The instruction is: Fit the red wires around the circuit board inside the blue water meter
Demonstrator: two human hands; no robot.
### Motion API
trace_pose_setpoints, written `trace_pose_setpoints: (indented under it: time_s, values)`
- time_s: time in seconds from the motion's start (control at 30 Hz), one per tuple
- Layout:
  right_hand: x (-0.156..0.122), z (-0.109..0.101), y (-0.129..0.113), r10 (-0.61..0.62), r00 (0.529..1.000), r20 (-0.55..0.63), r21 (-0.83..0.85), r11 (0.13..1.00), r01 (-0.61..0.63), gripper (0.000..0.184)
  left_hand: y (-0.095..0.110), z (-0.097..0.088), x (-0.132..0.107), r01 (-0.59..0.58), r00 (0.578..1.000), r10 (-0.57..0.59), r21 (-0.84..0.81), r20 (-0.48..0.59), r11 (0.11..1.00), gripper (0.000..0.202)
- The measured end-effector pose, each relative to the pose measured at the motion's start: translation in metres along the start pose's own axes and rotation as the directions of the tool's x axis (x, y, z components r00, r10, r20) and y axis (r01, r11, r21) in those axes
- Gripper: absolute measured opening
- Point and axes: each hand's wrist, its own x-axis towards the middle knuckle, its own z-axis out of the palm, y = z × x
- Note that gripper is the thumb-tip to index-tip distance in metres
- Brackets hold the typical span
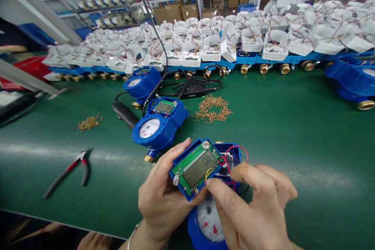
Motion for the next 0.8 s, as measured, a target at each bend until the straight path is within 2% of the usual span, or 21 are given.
trace_pose_setpoints:
  time_s: [0.07,0.23,0.33,0.5,0.8]
  values:
    - [0.001,-0.001,0.001,0.014,1.000,0.019,0.039,0.999,-0.014,0.030,0.000,0.000,0.000,0.005,1.000,-0.005,-0.016,0.018,1.000,0.064]
    - [0.007,0.000,0.003,0.172,0.983,0.069,0.124,0.976,-0.179,0.022,0.000,-0.001,0.001,-0.017,0.999,0.017,-0.006,0.030,1.000,0.062]
    - [0.008,0.000,0.006,0.144,0.980,0.137,0.135,0.977,-0.162,0.026,0.001,-0.002,0.001,-0.026,0.999,0.026,0.002,0.030,1.000,0.062]
    - [0.007,-0.001,0.009,0.123,0.971,0.204,0.190,0.968,-0.162,0.021,0.001,-0.001,0.001,-0.028,0.999,0.028,0.011,0.021,1.000,0.064]
    - [0.013,-0.003,0.006,0.098,0.970,0.222,0.241,0.959,-0.152,0.016,-0.001,0.000,0.002,-0.025,0.998,0.026,-0.023,0.052,0.999,0.061]
